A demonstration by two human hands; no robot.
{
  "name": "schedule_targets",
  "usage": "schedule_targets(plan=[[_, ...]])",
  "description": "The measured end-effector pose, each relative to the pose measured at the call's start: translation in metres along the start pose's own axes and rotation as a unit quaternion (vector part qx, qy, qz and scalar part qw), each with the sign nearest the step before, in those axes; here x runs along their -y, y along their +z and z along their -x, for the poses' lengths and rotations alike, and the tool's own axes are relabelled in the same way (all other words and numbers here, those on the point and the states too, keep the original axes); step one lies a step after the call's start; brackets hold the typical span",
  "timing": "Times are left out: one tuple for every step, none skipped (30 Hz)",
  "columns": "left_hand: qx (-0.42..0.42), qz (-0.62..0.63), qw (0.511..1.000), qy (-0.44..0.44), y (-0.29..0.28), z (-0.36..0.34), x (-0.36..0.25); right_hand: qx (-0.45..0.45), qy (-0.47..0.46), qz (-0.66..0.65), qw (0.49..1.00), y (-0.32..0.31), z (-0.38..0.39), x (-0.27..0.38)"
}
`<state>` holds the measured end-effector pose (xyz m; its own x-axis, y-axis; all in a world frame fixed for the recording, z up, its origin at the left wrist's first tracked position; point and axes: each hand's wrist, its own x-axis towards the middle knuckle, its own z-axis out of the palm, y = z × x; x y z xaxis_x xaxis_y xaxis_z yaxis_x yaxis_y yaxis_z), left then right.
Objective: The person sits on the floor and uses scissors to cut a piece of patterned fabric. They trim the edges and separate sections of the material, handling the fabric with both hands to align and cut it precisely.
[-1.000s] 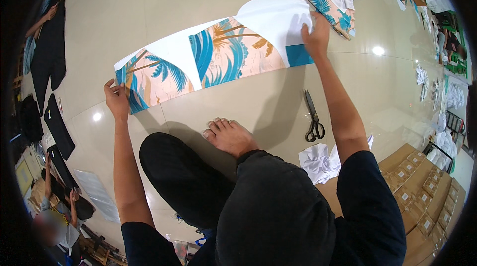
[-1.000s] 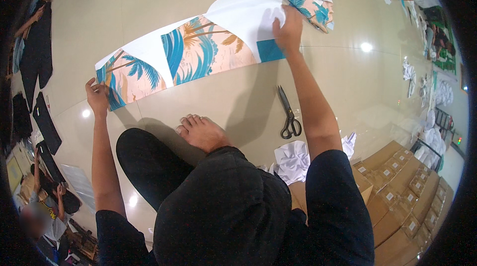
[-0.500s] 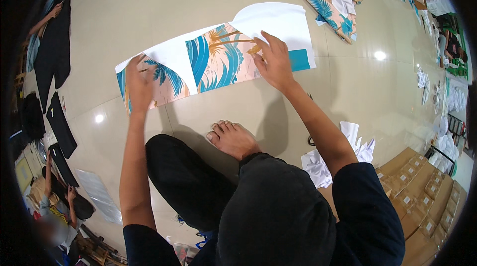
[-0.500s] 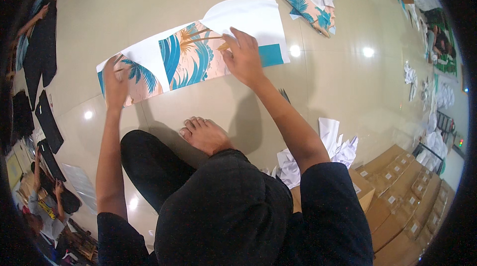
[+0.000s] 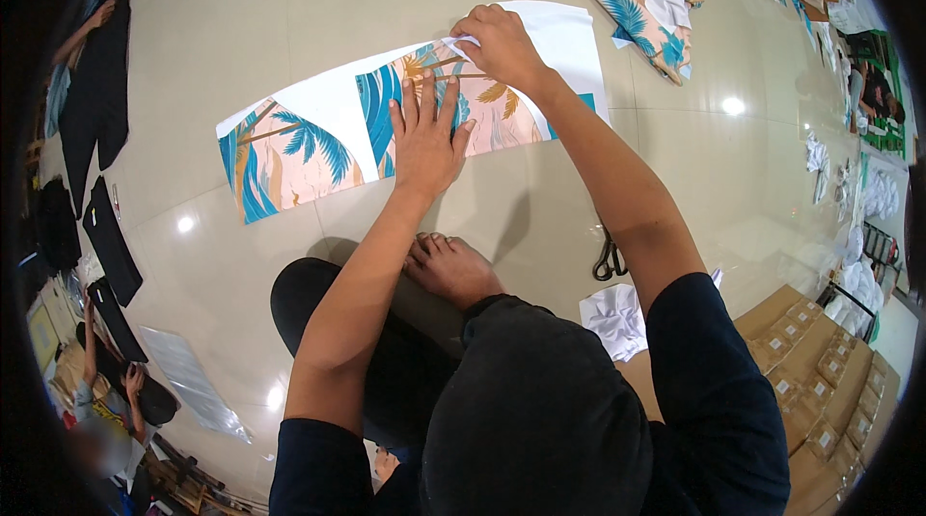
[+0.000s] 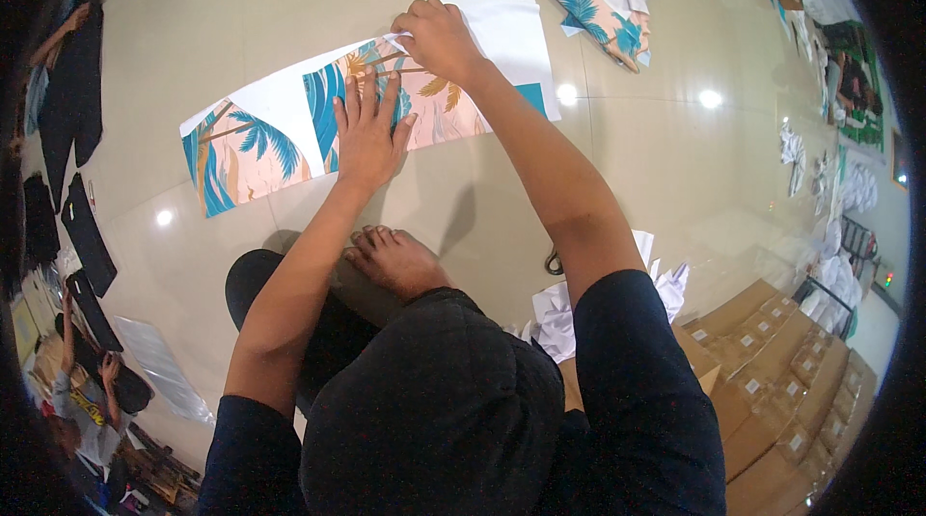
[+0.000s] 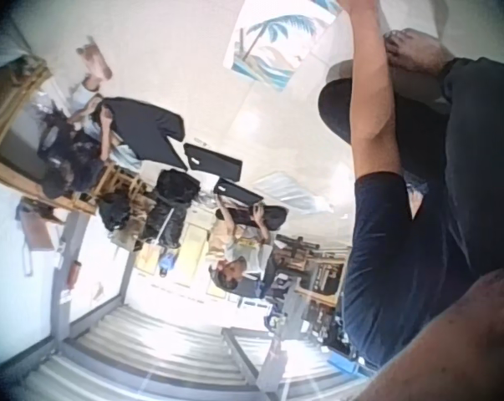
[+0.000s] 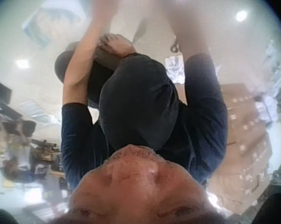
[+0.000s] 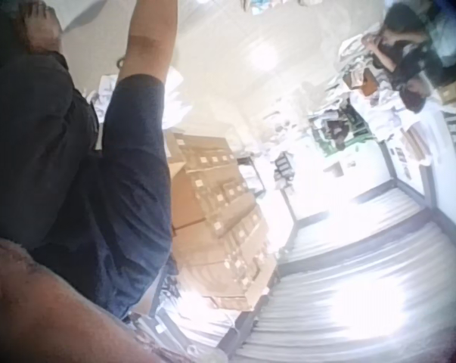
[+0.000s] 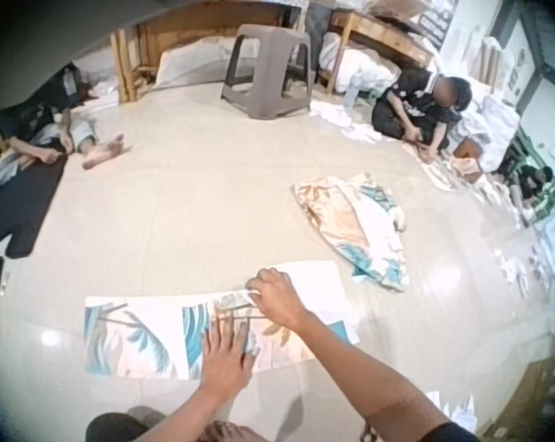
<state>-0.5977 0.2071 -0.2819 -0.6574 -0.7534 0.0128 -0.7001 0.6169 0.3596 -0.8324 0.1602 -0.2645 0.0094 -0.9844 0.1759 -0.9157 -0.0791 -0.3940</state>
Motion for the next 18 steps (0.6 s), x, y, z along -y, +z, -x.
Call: schedule_targets(plan=[[-0.003, -0.003, 1.000, 0.000, 0.003, 0.000, 0.000, -0.001, 0.001, -0.003, 1.000, 0.001, 0.000, -0.001], [-0.006, -0.007, 1.000, 0.001, 0.005, 0.000, 0.000, -0.002, 0.001, -0.007, 1.000, 0.002, 0.000, -0.002], [-0.009, -0.011, 1.000, 0.001, 0.006, 0.001, 0.000, -0.017, -0.011, -0.008, 1.000, 0.002, 0.001, -0.003], [-0.011, -0.015, 1.000, 0.002, 0.006, 0.001, 0.001, -0.032, -0.023, -0.010, 0.999, 0.003, 0.002, -0.003], [-0.013, -0.018, 1.000, 0.002, 0.007, 0.002, 0.001, -0.047, -0.035, -0.012, 0.998, 0.004, 0.003, -0.003], [-0.015, -0.020, 1.000, 0.003, 0.007, 0.002, 0.001, -0.051, -0.039, -0.005, 0.998, 0.005, 0.004, -0.004], [-0.016, -0.022, 1.000, 0.004, 0.008, 0.001, 0.002, -0.056, -0.043, 0.001, 0.998, 0.007, 0.005, -0.004], [-0.016, -0.023, 1.000, 0.005, 0.008, 0.001, 0.003, -0.060, -0.047, 0.008, 0.997, 0.009, 0.006, -0.005], [-0.017, -0.025, 1.000, 0.006, 0.008, 0.001, 0.002, -0.070, -0.051, -0.001, 0.996, 0.011, 0.007, -0.006], [-0.017, -0.024, 1.000, 0.006, 0.009, 0.001, 0.002, -0.080, -0.055, -0.009, 0.995, 0.012, 0.007, -0.006], [-0.018, -0.023, 1.000, 0.006, 0.010, 0.000, 0.002, -0.089, -0.058, -0.017, 0.994, 0.014, 0.008, -0.007], [-0.019, -0.022, 1.000, 0.005, 0.011, 0.001, 0.003, -0.086, -0.068, -0.012, 0.994, 0.016, 0.010, -0.005], [-0.017, -0.023, 1.000, 0.004, 0.011, 0.001, 0.004, -0.082, -0.077, -0.007, 0.994, 0.019, 0.013, -0.002], [-0.015, -0.023, 1.000, 0.003, 0.012, 0.001, 0.005, -0.078, -0.087, -0.002, 0.993, 0.021, 0.016, 0.000], [-0.016, -0.024, 1.000, 0.004, 0.011, 0.001, 0.004, -0.073, -0.067, -0.003, 0.995, 0.021, 0.017, 0.001], [-0.017, -0.025, 1.000, 0.002, 0.009, 0.000, 0.004, -0.067, -0.047, -0.005, 0.997, 0.022, 0.018, 0.002], [-0.017, -0.026, 1.000, 0.001, 0.008, 0.000, 0.003, -0.062, -0.027, -0.007, 0.998, 0.023, 0.020, 0.004], [-0.015, -0.026, 1.000, 0.000, 0.009, 0.000, 0.003, -0.077, -0.022, -0.001, 0.997, 0.024, 0.022, 0.006]])
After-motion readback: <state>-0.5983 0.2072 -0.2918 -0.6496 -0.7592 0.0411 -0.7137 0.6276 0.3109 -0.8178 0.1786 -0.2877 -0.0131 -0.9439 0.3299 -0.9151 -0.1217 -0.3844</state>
